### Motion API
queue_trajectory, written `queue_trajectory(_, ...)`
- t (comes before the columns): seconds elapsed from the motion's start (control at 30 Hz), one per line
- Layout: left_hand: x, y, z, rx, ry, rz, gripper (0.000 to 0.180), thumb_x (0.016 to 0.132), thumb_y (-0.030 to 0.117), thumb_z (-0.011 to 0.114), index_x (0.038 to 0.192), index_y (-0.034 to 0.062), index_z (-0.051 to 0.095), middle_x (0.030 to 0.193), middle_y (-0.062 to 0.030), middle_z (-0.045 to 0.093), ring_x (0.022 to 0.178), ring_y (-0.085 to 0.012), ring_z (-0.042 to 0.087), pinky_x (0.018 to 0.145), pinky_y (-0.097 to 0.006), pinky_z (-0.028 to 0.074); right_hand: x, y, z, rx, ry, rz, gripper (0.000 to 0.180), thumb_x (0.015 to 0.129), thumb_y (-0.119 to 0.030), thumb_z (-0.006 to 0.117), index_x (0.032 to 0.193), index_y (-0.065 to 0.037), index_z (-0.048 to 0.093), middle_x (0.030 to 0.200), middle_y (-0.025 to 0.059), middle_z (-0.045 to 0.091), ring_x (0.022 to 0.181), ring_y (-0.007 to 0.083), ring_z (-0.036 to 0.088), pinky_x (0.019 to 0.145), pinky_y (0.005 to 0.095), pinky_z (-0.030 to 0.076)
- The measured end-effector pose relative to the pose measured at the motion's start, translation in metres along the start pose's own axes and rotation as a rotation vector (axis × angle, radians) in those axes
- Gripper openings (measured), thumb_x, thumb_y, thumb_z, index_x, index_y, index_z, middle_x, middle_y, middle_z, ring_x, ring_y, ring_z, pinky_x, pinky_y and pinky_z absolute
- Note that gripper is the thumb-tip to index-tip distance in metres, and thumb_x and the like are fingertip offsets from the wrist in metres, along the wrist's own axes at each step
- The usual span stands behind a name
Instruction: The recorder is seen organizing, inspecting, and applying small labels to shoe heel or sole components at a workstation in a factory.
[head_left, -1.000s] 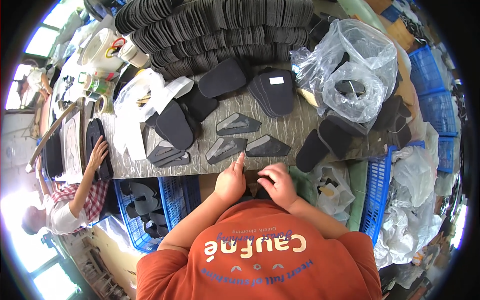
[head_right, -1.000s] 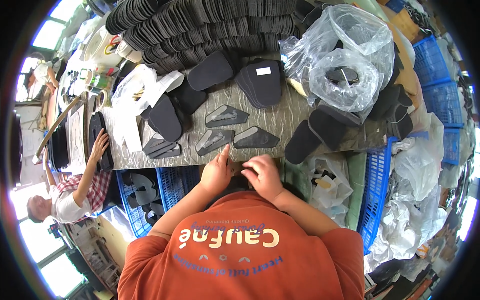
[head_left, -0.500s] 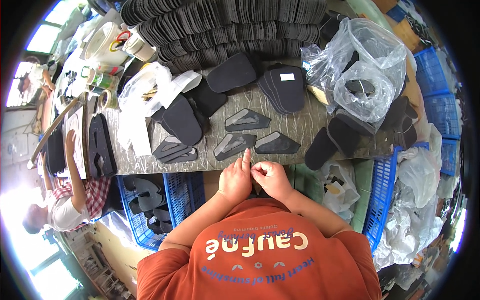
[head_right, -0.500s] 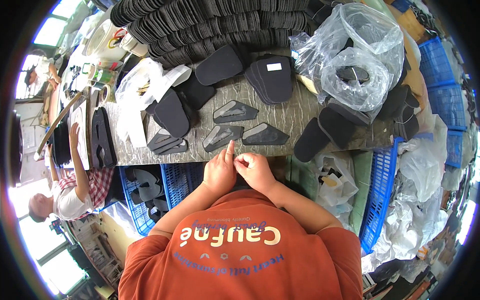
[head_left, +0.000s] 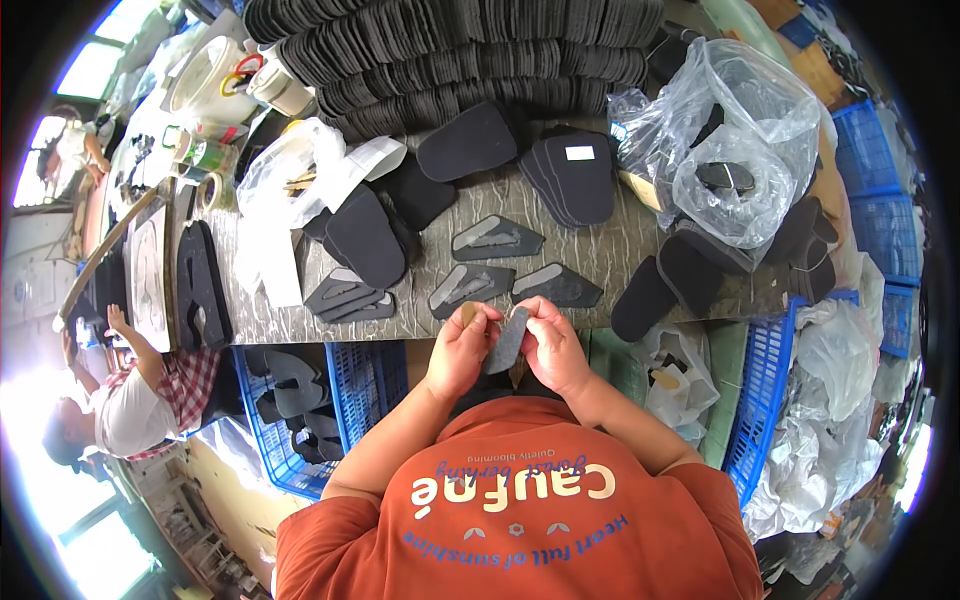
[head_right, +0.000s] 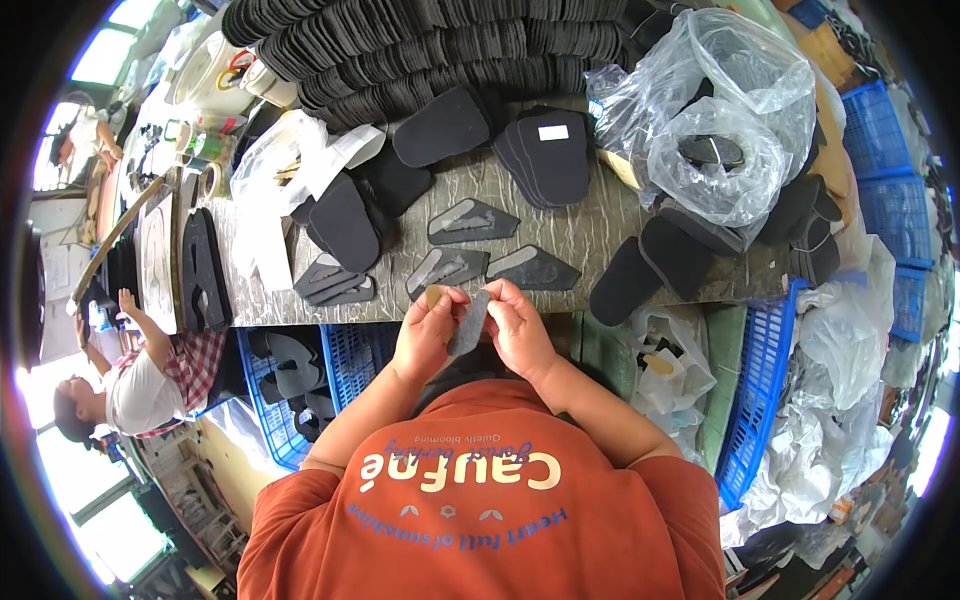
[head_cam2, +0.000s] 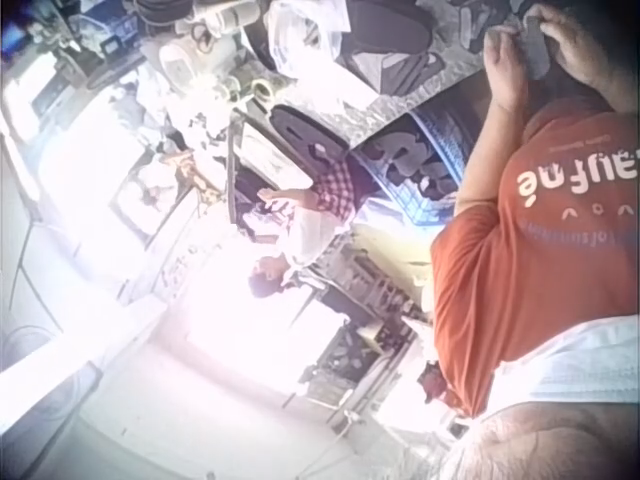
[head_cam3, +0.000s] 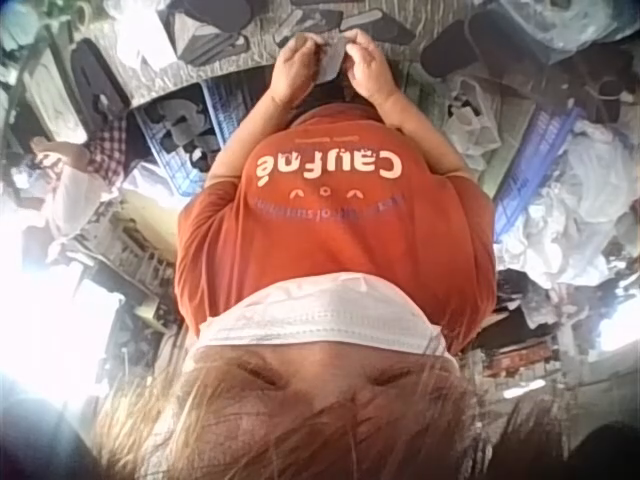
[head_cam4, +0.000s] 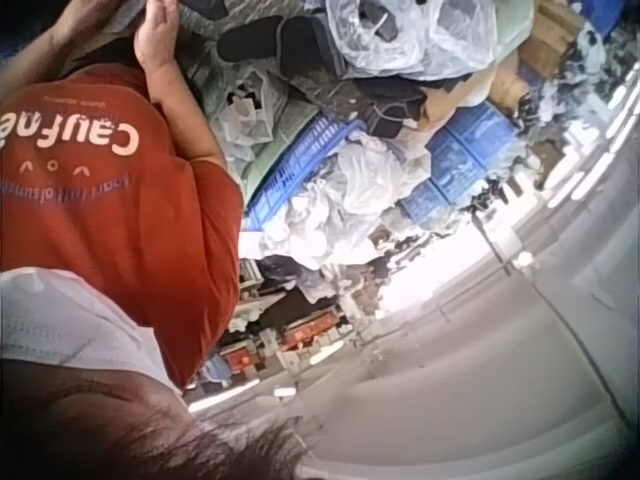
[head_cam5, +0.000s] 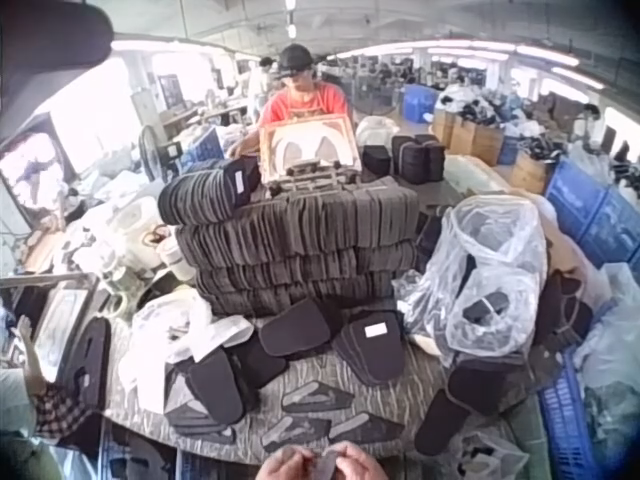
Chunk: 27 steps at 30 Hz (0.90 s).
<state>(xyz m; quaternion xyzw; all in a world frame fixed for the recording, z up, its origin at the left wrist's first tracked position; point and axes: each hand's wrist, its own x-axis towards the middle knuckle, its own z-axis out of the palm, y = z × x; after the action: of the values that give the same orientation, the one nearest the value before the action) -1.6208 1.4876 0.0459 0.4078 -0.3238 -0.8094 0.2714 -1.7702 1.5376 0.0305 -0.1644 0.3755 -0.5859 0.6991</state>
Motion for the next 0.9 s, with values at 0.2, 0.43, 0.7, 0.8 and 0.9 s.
queue_trajectory(0.2,-0.001,0.039,0.007,1.032,-0.212,0.643,0.024,0.063,0.001,0.075,0.08,0.0043,0.059,0.09,-0.0078,0.057,0.084,-0.0233,0.057,0.074,-0.031,0.047,-0.002,-0.012,0.007,0.024,-0.091,0.287,0.016,0.084,-0.002,0.04,0.092,-0.004,0.053,0.09,0.0083,0.058,0.087,0.0142,0.053,0.078,0.0283,0.043)
queue_trajectory(0.43,-0.01,0.014,-0.04,0.571,0.49,0.119,0.006,0.079,0.005,0.065,0.076,0.0026,0.06,0.064,-0.0005,0.056,0.058,-0.0086,0.052,0.054,-0.024,0.042,0.021,-0.017,-0.039,0.516,0.296,-0.071,0.015,0.08,0.002,0.038,0.071,-0.008,0.044,0.071,0.0071,0.051,0.056,0.0179,0.046,0.061,0.0342,0.046)
queue_trajectory(0.7,0.02,0.008,-0.061,0.512,0.565,0.05,0.011,0.081,0.011,0.065,0.073,0.0028,0.062,0.061,0.0014,0.054,0.05,-0.0065,0.047,0.048,-0.022,0.038,0.018,-0.018,-0.01,-1.309,0.089,-0.551,0.022,0.079,-0.005,0.058,0.101,-0.005,0.055,0.098,0.0132,0.057,0.07,0.0282,0.06,0.063,0.0346,0.05)
queue_trajectory(0.8,0.024,0.009,-0.056,0.544,0.562,0.05,0.012,0.081,0.012,0.065,0.074,0.0017,0.063,0.06,0.0013,0.055,0.05,-0.0066,0.048,0.048,-0.022,0.039,0.018,-0.007,-0.006,-1.576,-0.016,-0.593,0.035,0.078,-0.008,0.058,0.113,-0.006,0.055,0.114,0.0092,0.053,0.071,0.0267,0.061,0.064,0.0368,0.052)
queue_trajectory(0.9,0.027,0.008,-0.053,0.571,0.561,0.044,0.012,0.08,0.012,0.065,0.076,0.0008,0.064,0.06,0.0013,0.055,0.05,-0.0064,0.048,0.049,-0.022,0.04,0.025,0.006,-0.011,-1.696,-0.075,-0.586,0.044,0.077,-0.008,0.055,0.122,-0.006,0.052,0.126,0.0074,0.049,0.068,0.024,0.061,0.063,0.0365,0.052)
